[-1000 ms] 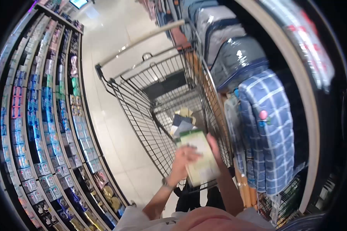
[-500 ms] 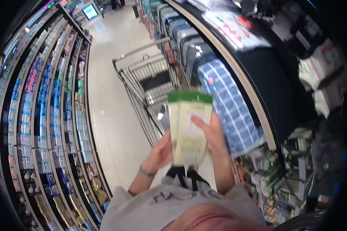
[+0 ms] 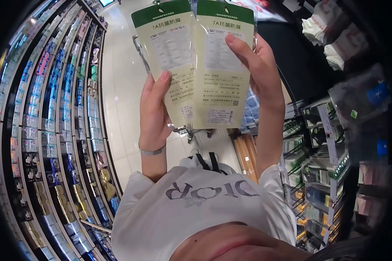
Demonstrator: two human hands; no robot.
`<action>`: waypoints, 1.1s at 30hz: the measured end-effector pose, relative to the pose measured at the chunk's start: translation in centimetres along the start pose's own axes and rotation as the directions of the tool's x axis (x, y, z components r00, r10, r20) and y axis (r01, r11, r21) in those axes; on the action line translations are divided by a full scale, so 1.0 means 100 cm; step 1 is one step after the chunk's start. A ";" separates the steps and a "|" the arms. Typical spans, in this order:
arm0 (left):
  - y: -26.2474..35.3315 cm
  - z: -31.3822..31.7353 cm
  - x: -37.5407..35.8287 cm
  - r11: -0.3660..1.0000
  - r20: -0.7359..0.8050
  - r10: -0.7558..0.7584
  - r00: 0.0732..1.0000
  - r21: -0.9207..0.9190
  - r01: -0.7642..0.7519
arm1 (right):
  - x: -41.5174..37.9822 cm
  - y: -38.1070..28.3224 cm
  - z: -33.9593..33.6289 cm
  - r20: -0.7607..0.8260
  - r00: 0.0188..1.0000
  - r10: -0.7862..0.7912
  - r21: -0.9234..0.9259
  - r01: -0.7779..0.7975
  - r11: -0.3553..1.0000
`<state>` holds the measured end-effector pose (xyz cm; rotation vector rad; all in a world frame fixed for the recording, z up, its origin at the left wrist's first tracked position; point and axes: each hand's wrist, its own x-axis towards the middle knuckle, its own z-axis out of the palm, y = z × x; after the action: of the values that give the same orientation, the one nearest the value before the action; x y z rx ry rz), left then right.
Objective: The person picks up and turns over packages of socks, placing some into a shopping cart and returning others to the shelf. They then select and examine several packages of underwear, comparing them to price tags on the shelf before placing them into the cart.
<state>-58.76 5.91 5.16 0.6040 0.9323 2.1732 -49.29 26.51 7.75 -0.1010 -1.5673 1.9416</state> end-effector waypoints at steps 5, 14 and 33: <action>0.014 -0.001 -0.011 1.000 0.011 0.029 1.000 -0.006 -0.029 | 0.001 -0.015 0.017 0.029 0.999 -0.046 0.029 0.045 0.999; 0.050 -0.017 -0.017 0.997 -0.004 0.050 0.999 0.064 -0.050 | 0.027 -0.018 0.045 0.107 0.987 -0.124 0.126 0.110 0.986; 0.036 -0.082 0.040 0.731 0.576 0.113 0.810 -0.600 0.325 | 0.035 0.036 0.049 0.465 0.849 -0.250 0.831 -0.321 0.455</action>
<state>-68.03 3.48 3.28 0.7385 -0.1820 1.8373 -55.71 23.76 7.03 0.9563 -0.5392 2.7355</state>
